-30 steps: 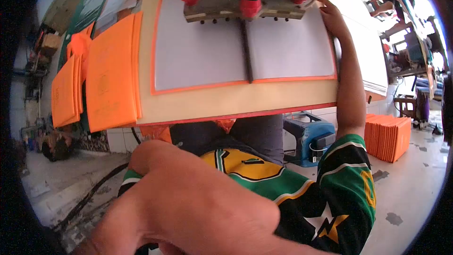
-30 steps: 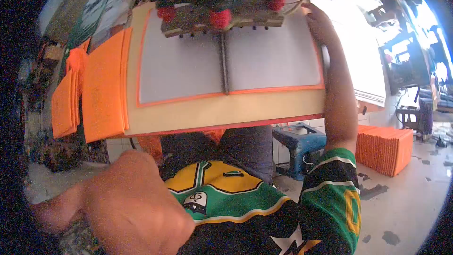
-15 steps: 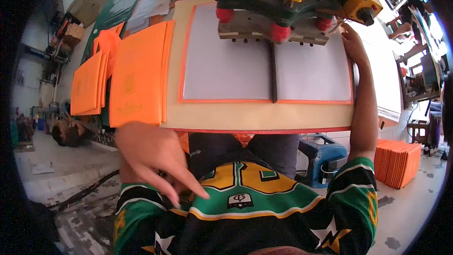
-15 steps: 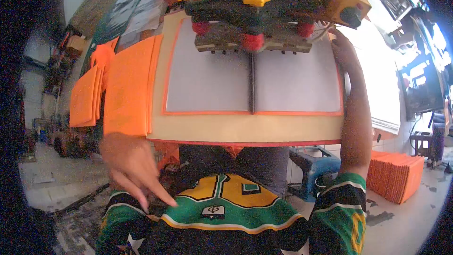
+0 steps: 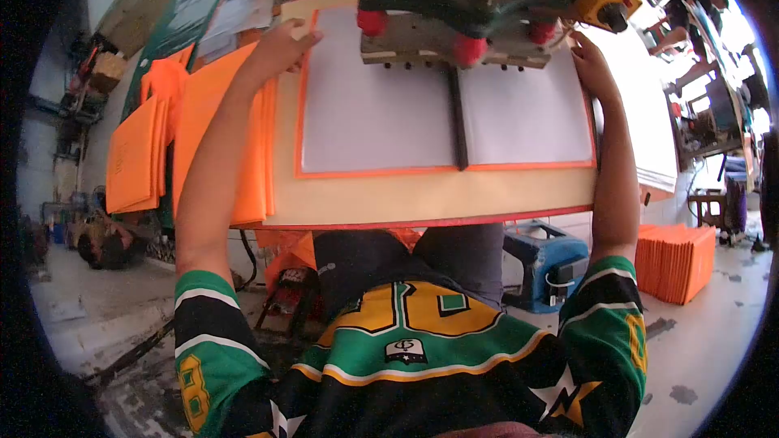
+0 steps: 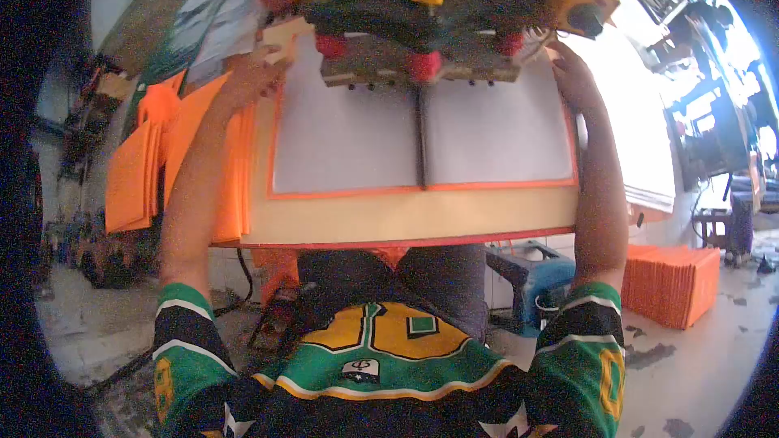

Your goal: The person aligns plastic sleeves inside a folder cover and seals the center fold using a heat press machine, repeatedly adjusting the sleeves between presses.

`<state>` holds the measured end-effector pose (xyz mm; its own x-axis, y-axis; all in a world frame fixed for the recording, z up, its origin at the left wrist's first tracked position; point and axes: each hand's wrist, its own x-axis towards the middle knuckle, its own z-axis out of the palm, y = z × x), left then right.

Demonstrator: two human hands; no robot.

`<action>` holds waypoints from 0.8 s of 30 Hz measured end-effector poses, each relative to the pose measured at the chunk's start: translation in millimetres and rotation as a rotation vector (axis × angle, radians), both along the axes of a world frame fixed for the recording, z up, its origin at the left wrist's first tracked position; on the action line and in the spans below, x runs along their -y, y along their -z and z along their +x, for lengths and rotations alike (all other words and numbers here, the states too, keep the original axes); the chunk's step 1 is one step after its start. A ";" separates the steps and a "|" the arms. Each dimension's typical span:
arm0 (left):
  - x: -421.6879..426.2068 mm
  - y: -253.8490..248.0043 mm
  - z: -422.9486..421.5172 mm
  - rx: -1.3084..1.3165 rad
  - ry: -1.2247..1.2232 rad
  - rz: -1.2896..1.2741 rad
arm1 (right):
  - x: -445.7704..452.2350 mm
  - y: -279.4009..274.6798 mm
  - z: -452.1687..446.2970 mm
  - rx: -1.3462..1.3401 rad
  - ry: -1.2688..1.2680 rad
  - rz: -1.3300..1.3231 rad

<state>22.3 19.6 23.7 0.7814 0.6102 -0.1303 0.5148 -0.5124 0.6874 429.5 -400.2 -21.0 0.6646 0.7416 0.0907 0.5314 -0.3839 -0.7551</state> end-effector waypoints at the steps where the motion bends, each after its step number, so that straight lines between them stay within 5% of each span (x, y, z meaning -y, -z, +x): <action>1: 5.3 -4.4 0.8 -0.016 -0.028 0.053 | -1.5 -2.0 -3.5 0.015 -0.009 -0.004; 9: -9.8 26.9 -5.7 0.142 0.030 -0.046 | 0.2 -9.7 -10.9 0.008 0.031 -0.019; 12: -3.8 32.6 -1.4 0.206 0.061 0.096 | 1.2 -7.2 -6.5 -0.004 0.035 -0.022; 13: -5.8 31.7 -0.1 0.154 0.061 0.137 | -0.4 -4.4 -2.0 0.272 0.041 -0.079; 14: -6.3 31.5 1.6 0.103 0.062 0.179 | 2.9 -3.1 -3.1 0.124 0.060 -0.048; 19: -15.0 39.3 3.3 0.262 0.156 -0.020 | 1.6 -3.0 -0.5 -0.049 0.082 0.016; 21: -14.7 41.5 4.2 0.278 0.158 -0.062 | 2.7 1.6 5.2 0.206 0.118 -0.016; 24: -19.5 42.9 5.7 0.253 0.177 -0.051 | -1.5 3.8 0.8 0.149 0.158 0.089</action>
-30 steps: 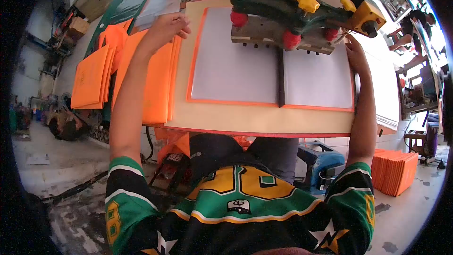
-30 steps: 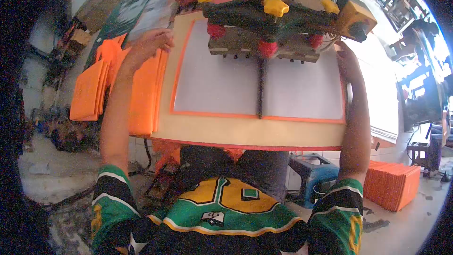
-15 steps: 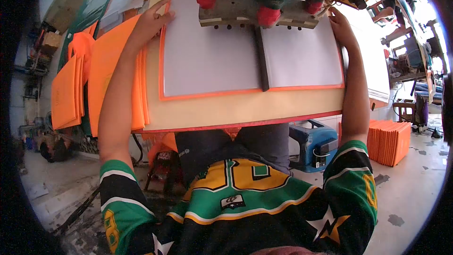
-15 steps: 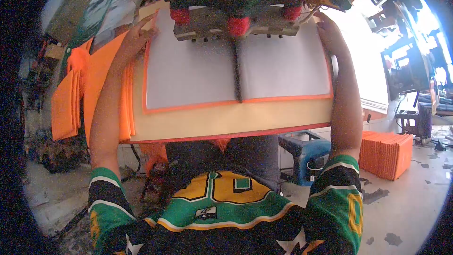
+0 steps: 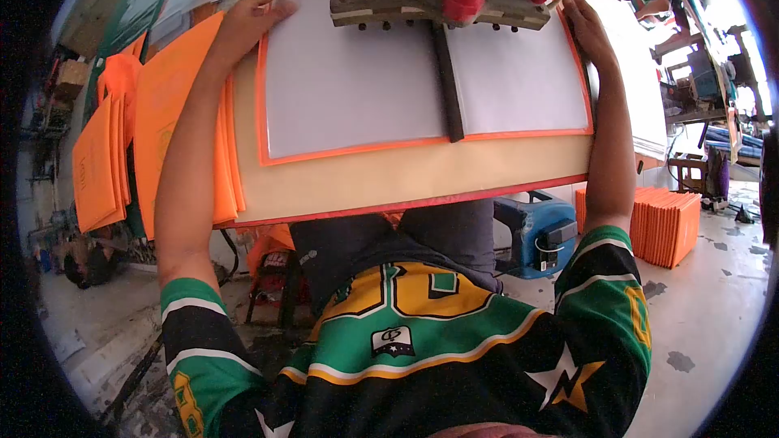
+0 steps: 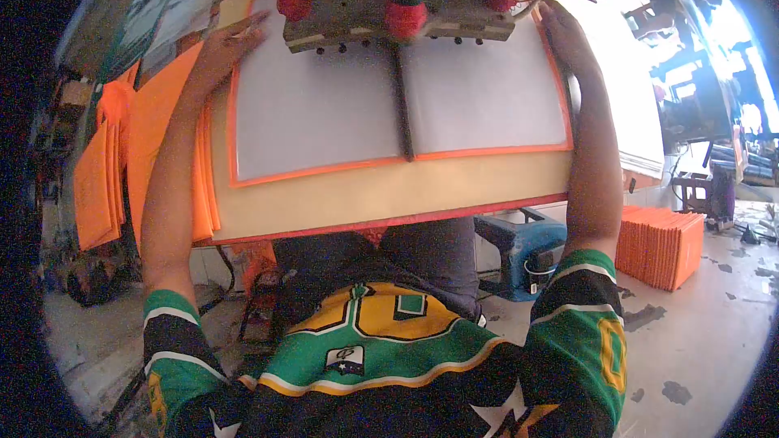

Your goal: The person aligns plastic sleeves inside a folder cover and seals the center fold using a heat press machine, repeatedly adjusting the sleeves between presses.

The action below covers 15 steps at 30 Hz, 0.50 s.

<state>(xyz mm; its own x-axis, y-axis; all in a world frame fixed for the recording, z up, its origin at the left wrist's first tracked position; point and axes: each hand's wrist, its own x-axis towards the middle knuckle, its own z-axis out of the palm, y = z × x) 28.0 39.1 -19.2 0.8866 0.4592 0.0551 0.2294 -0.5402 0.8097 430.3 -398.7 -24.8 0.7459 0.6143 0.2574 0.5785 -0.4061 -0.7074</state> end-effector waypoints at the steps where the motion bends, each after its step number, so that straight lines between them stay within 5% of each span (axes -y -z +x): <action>1: -2.6 1.5 0.3 -0.010 0.014 0.028 | -1.7 -3.6 -3.5 0.000 -0.003 0.002; 3: -3.9 0.6 -1.0 -0.021 0.023 0.058 | -1.6 -11.9 -6.4 -0.057 -0.022 -0.162; 15: 1.4 -4.0 -1.0 -0.044 0.024 0.206 | -7.6 -21.3 -22.8 -0.088 -0.082 -0.178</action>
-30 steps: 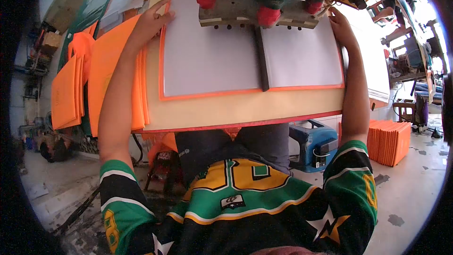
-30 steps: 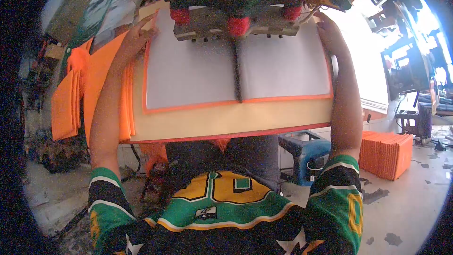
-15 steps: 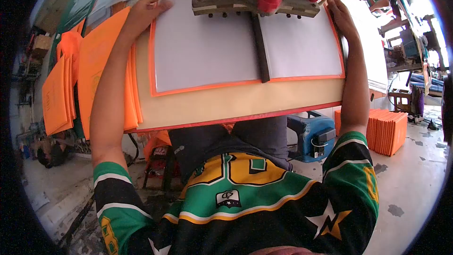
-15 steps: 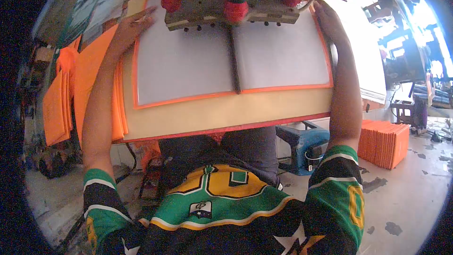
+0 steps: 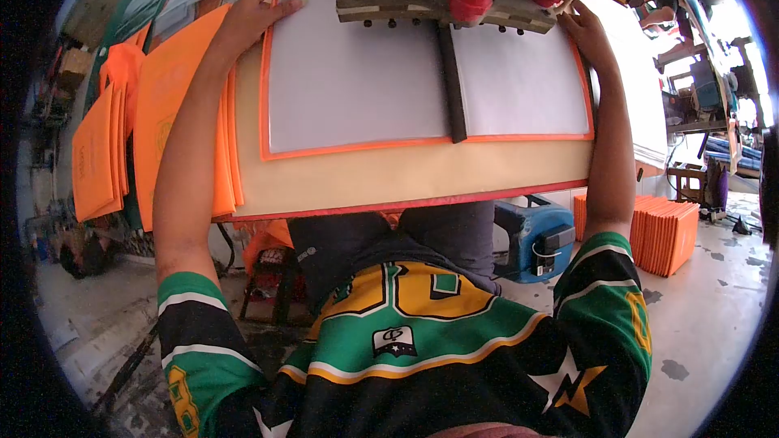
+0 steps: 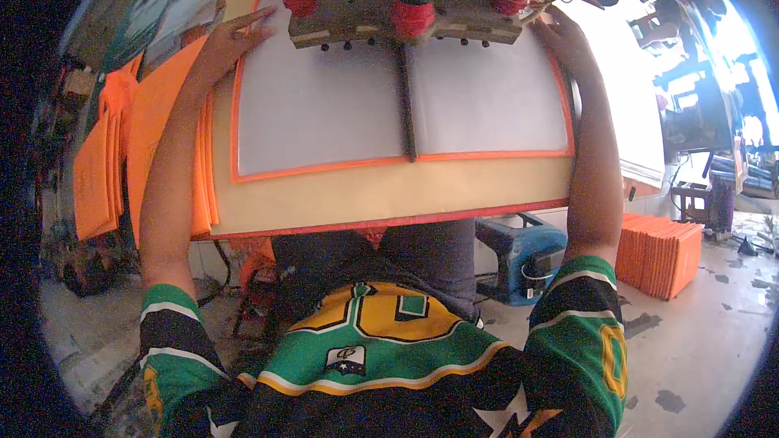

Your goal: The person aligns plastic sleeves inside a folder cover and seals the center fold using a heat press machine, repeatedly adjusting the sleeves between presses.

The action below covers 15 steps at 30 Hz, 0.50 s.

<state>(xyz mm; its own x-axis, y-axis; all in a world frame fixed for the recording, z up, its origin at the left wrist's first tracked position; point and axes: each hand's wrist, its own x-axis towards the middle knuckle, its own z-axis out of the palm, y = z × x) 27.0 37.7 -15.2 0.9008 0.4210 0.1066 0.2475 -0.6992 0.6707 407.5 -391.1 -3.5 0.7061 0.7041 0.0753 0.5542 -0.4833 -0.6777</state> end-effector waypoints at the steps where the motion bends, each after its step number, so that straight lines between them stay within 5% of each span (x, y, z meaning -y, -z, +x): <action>1: -1.1 2.5 1.1 0.018 0.004 0.000 | 0.0 -0.3 -2.9 0.001 -0.002 0.000; 15: -5.1 3.0 2.0 -0.065 -0.011 -0.083 | 3.4 9.0 8.2 -0.003 0.052 0.015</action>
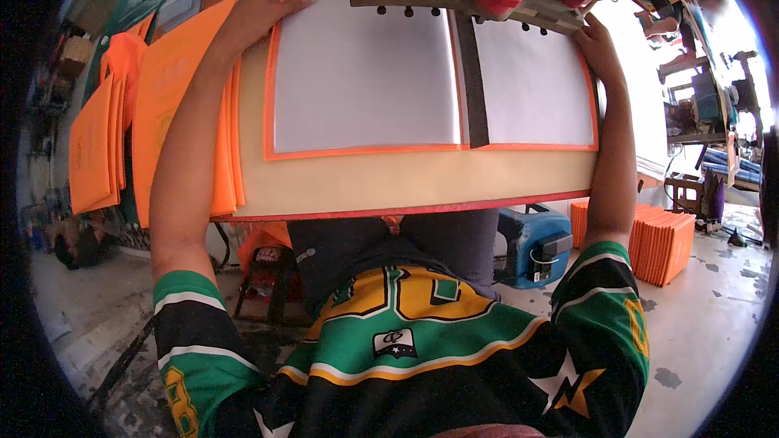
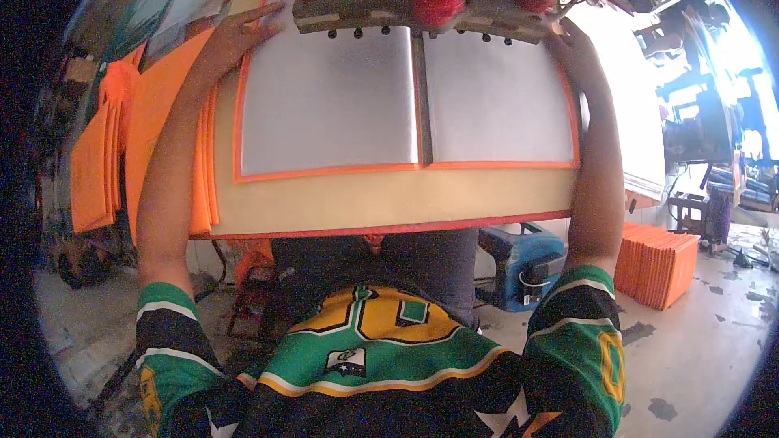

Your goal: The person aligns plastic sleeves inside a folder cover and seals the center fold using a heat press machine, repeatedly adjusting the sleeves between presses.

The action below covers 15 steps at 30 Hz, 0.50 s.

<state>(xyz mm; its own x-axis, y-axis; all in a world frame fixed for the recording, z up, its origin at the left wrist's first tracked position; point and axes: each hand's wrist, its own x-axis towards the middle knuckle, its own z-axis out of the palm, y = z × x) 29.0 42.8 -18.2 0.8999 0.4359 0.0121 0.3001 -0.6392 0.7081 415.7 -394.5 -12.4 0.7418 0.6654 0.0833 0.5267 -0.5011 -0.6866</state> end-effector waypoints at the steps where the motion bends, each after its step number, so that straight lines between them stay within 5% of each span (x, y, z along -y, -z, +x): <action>1: -0.2 -0.4 -0.6 0.028 0.017 0.063 | 0.6 3.0 4.0 0.000 -0.002 0.000; 15: -6.0 3.7 1.6 0.076 0.043 -0.049 | 0.2 2.6 2.8 0.021 -0.075 0.039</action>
<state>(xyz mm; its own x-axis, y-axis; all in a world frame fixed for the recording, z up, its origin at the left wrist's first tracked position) 30.6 48.9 -21.9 0.9152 0.3985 0.0604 0.2175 -0.6145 0.7584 418.5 -394.7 -15.0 0.6878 0.7150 0.1254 0.5762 -0.4327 -0.6934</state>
